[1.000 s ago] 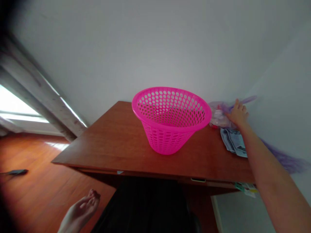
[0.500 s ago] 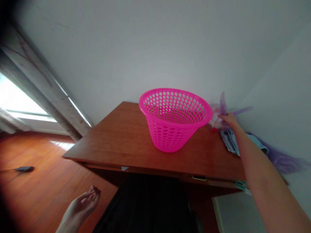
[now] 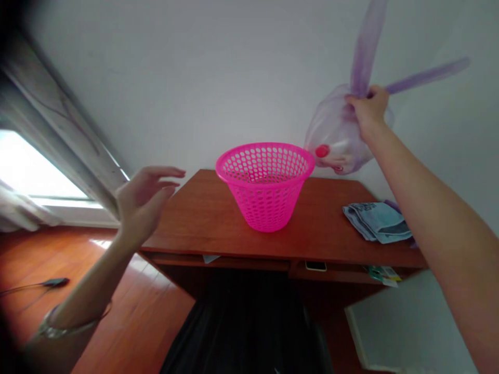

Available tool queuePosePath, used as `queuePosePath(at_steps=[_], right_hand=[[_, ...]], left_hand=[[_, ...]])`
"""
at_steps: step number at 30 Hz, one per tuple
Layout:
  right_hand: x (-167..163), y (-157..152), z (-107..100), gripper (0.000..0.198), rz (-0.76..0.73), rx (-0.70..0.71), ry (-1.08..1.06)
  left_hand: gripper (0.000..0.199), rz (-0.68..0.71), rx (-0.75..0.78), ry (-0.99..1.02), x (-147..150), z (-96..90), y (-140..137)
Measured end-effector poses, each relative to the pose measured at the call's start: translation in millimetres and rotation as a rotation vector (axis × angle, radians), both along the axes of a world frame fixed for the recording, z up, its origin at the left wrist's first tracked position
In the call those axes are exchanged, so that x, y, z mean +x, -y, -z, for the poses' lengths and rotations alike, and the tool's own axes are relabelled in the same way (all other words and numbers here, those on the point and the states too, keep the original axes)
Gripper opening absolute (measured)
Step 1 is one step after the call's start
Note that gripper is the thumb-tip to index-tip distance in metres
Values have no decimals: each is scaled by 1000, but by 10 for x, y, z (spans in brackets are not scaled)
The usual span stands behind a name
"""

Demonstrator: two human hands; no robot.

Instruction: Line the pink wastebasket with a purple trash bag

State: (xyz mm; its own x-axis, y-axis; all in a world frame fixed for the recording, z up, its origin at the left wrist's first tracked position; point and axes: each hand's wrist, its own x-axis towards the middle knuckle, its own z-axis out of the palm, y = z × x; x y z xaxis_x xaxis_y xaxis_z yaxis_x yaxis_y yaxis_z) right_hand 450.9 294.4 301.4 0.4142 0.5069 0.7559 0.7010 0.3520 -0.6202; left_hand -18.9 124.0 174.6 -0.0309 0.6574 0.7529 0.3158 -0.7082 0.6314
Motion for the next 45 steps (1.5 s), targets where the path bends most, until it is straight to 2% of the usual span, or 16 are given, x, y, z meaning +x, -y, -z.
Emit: queuePosePath(at_steps=[1, 2, 4, 6, 8, 11, 14, 18, 20, 22, 26, 29, 35, 39, 42, 45], right_hand=[[-175, 76, -197, 30, -131, 44, -92], [-342, 147, -380, 28, -140, 115, -111], [-631, 248, -686, 25, -22, 244, -18], [-861, 271, -885, 26, 104, 303, 41], [-1061, 224, -950, 24, 110, 295, 19], [-1349, 101, -756, 21, 21, 170, 36], [-1570, -4, -277, 20, -117, -38, 138], [-1657, -97, 440, 13, -315, -317, 243], [-1630, -130, 690, 12, -394, -482, 349], [-1580, -154, 843, 11, -451, -605, 472], [-1472, -165, 960, 10, -489, -778, 749], [-1452, -141, 985, 12, -518, -863, 910], [-1543, -115, 994, 13, -570, -834, 918], [-1545, -88, 1007, 20, -618, -797, 916], [-1536, -56, 1021, 25, -683, -869, 917], [-1545, -50, 1031, 21, -735, -975, 921]], left_hand=[[28, 42, 56, -109, 136, -160, -48], [30, 68, 101, -209, 268, -288, -107], [30, 77, 189, -388, 511, -446, -258], [30, 70, 217, -551, 708, -483, -442], [30, 83, 179, -669, 842, -429, -629], [34, 127, 56, -758, 925, -274, -845], [40, 116, -12, -785, 912, -155, -942], [44, 60, -48, -769, 875, -118, -961], [43, 30, -77, -782, 888, -118, -963], [43, -23, -74, -790, 932, -109, -973], [43, -140, -26, -753, 1055, -55, -1019], [41, -176, 7, -711, 1100, -10, -1067], [42, -168, 2, -742, 1075, -22, -1086], [41, -124, 13, -762, 1015, -59, -1035], [39, -94, -16, -747, 881, -61, -1048], [40, -22, -87, -699, 683, -62, -1094]])
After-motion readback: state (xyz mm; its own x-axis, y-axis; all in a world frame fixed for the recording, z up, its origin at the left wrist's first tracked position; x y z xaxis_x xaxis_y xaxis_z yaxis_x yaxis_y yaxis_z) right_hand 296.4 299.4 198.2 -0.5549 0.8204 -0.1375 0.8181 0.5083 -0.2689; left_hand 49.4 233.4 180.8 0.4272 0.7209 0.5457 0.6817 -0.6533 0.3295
